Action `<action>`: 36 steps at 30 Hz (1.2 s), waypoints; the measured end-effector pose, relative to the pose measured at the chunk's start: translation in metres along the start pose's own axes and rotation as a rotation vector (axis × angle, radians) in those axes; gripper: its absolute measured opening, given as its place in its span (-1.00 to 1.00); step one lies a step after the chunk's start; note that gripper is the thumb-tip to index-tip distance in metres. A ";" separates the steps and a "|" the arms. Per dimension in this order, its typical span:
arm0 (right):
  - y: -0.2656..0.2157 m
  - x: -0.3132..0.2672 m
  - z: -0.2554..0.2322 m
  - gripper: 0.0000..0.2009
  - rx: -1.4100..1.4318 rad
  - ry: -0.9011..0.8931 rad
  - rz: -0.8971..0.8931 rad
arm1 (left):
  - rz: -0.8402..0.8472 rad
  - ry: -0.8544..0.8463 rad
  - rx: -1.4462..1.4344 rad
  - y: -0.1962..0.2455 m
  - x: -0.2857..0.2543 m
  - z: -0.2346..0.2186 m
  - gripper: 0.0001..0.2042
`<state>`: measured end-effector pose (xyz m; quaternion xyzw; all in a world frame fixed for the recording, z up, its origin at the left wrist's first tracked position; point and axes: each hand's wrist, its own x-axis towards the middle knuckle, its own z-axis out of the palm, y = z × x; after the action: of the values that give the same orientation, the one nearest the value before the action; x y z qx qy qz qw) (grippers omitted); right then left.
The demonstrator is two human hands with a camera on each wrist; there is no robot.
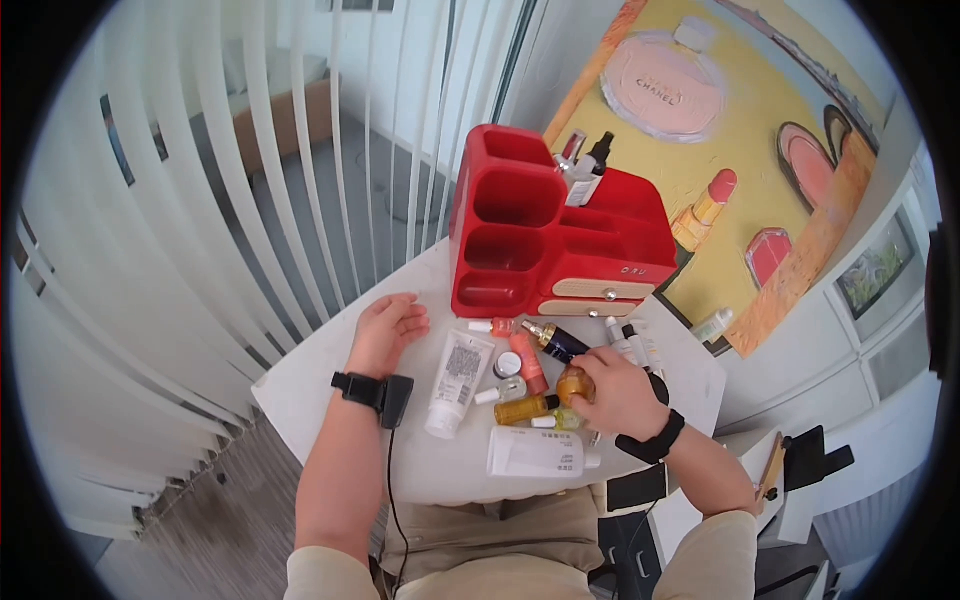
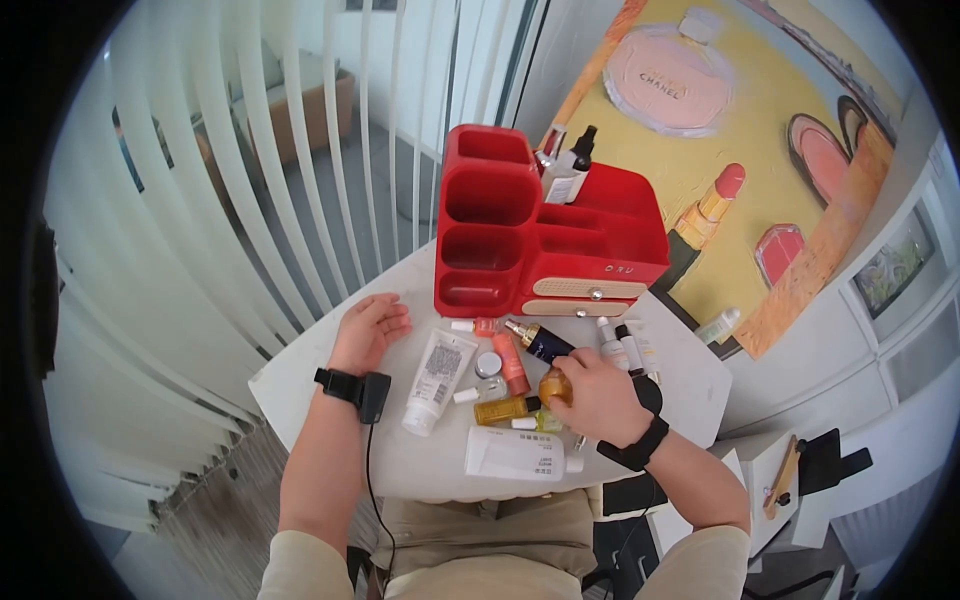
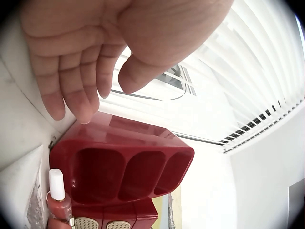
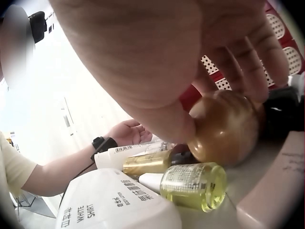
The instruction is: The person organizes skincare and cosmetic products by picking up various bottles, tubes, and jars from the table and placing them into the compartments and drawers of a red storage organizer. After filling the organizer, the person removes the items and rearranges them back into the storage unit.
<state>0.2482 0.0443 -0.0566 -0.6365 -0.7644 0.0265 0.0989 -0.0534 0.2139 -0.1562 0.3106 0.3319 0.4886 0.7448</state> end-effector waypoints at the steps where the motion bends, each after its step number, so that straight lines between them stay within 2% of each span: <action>1: 0.000 0.003 -0.006 -0.56 0.003 0.020 0.002 | 0.011 -0.011 0.013 0.001 0.000 0.001 -0.77; 4: 0.011 0.019 -0.023 -0.56 0.059 0.262 0.026 | 0.002 0.001 0.010 0.000 0.001 0.000 -0.77; 6: 0.020 0.047 -0.042 -0.52 0.162 0.495 -0.048 | -0.001 0.003 0.019 -0.001 0.000 0.001 -0.77; 8: 0.027 0.082 -0.059 -0.42 0.294 0.573 0.110 | 0.002 0.025 0.001 0.001 -0.001 0.004 -0.77; 10: 0.042 0.119 -0.072 -0.33 0.296 0.627 0.094 | 0.002 0.015 0.008 0.000 0.001 0.003 -0.78; 13: 0.072 0.177 -0.068 -0.09 0.321 0.611 0.129 | -0.003 0.006 0.006 -0.001 0.002 0.001 -0.79; 14: 0.074 0.190 -0.068 -0.09 0.331 0.622 0.125 | -0.009 0.006 -0.003 0.000 0.002 0.001 -0.79; 16: 0.074 0.209 -0.070 0.04 0.480 0.562 0.138 | -0.004 0.000 0.001 0.001 0.001 0.002 -0.80; 17: 0.072 0.213 -0.071 0.04 0.489 0.568 0.134 | -0.011 -0.005 -0.007 0.000 0.001 0.002 -0.81; 19: 0.070 0.217 -0.074 0.08 0.719 0.431 0.111 | -0.007 0.004 -0.004 0.000 0.002 0.003 -0.81; 20: 0.076 0.222 -0.071 0.08 0.726 0.429 0.104 | -0.013 0.012 0.010 0.000 0.003 0.003 -0.81; 23: 0.095 0.231 -0.066 -0.08 0.402 0.588 -0.022 | 0.013 0.004 -0.011 -0.002 -0.002 0.004 -0.79; 24: 0.087 0.227 -0.079 -0.17 0.403 0.476 -0.022 | 0.014 0.008 -0.005 -0.003 -0.001 0.003 -0.78; 25: 0.106 0.237 -0.068 -0.21 0.597 0.437 -0.029 | 0.014 0.011 -0.004 -0.006 0.001 0.000 -0.76; 26: 0.102 0.234 -0.074 -0.23 0.552 0.406 0.024 | 0.011 0.010 -0.005 -0.004 0.000 0.001 -0.75; 29: 0.115 0.239 -0.068 -0.40 0.528 0.437 0.052 | -0.012 0.006 0.019 -0.002 0.000 0.000 -0.77; 32: 0.099 0.231 -0.067 -0.56 0.708 0.441 0.065 | -0.041 0.013 -0.016 0.000 -0.001 -0.001 -0.79; 35: 0.109 0.229 -0.074 -0.65 0.727 0.341 0.103 | -0.056 -0.008 -0.009 -0.001 0.001 0.002 -0.79; 36: 0.115 0.230 -0.073 -0.75 0.733 0.347 0.056 | -0.041 0.012 -0.002 -0.001 0.002 0.001 -0.80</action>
<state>0.3336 0.2847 0.0227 -0.5745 -0.6588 0.1923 0.4461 -0.0514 0.2148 -0.1565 0.2999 0.3421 0.4755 0.7530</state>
